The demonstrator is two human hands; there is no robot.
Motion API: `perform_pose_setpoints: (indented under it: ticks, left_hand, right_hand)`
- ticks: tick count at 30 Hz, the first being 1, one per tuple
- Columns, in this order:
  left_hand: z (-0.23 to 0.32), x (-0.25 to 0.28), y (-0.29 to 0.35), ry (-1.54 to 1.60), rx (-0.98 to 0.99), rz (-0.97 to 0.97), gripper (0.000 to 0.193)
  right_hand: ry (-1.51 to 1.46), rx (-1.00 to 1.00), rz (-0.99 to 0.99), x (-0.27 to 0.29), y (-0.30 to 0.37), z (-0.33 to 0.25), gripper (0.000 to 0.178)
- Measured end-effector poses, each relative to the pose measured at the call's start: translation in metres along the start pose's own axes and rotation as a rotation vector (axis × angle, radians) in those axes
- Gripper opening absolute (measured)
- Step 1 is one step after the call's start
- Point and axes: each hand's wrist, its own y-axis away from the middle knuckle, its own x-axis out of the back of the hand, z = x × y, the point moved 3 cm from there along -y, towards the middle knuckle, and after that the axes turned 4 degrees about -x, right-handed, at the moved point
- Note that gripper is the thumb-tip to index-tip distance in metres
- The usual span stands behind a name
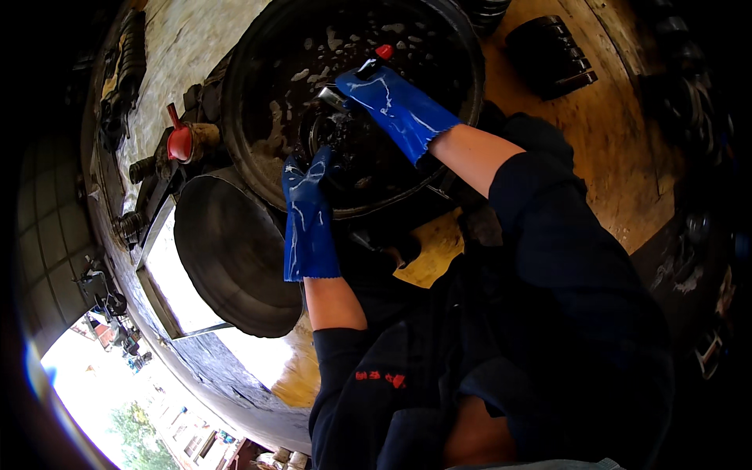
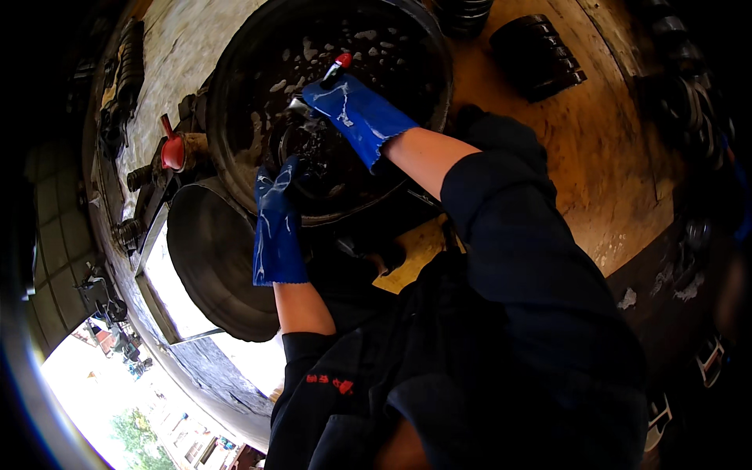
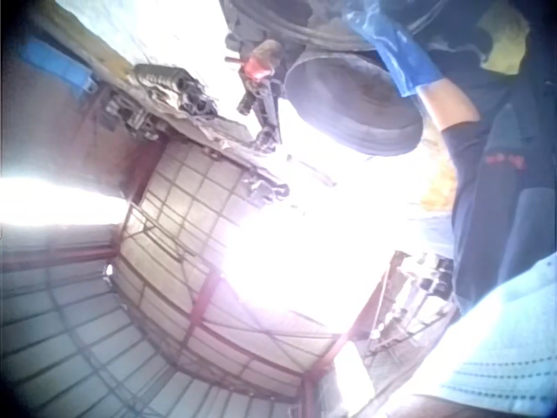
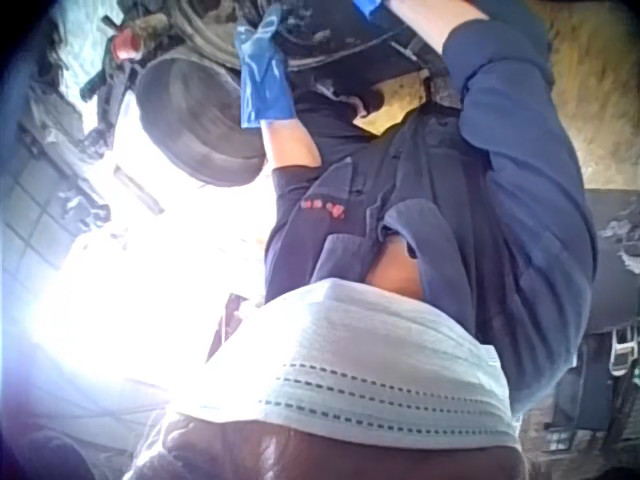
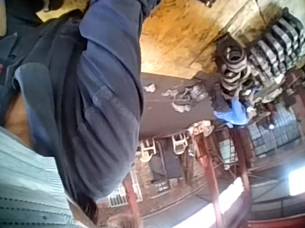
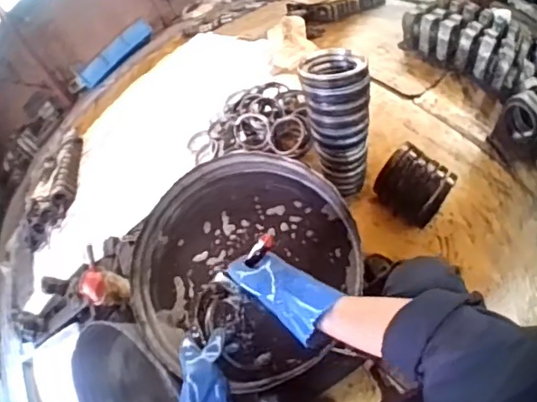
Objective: The person scrubs a small, dark metal ring with a red-handled brush inside a large metal basin filled with dark liquid. The person repeatedly dips the ring into the liquid and scrubs its surface, occasionally lifting it to inspect the cleaning progress. The person wears blue gloves and a dark blue work uniform.
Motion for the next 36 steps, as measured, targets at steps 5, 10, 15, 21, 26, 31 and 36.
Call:
perform_pose_setpoints:
  ticks: [5,10,15,21,26,31,36]
  left_hand:
    - [-0.003,0.004,-0.011,0.038,0.03,-0.016,0.054]
    - [-0.001,0.029,-0.018,-0.06,-0.055,0.049,0.05]
    - [0.008,0.003,-0.013,-0.121,-0.053,-0.001,0.053]
    - [-0.005,0.022,-0.025,-0.058,-0.071,0.008,0.054]
    - [-0.005,0.02,-0.026,-0.11,-0.068,0.0,0.056]
    - [-0.008,0.027,-0.027,-0.089,-0.072,0.019,0.055]
    - [-0.003,0.018,-0.027,-0.098,-0.107,-0.04,0.056]
  right_hand:
    - [0.062,-0.009,0.074,0.026,0.011,0.018,0.031]
    - [0.475,0.023,0.107,0.01,0.022,-0.014,0.036]
    - [0.67,0.094,-0.005,0.001,-0.004,0.004,0.034]
    - [0.732,0.054,0.162,0.011,0.021,-0.034,0.034]
    - [0.638,-0.019,0.024,0.005,0.016,-0.034,0.033]
    - [0.678,-0.014,0.104,0.013,0.016,-0.045,0.032]
    - [0.644,0.026,0.05,0.005,0.015,-0.037,0.031]
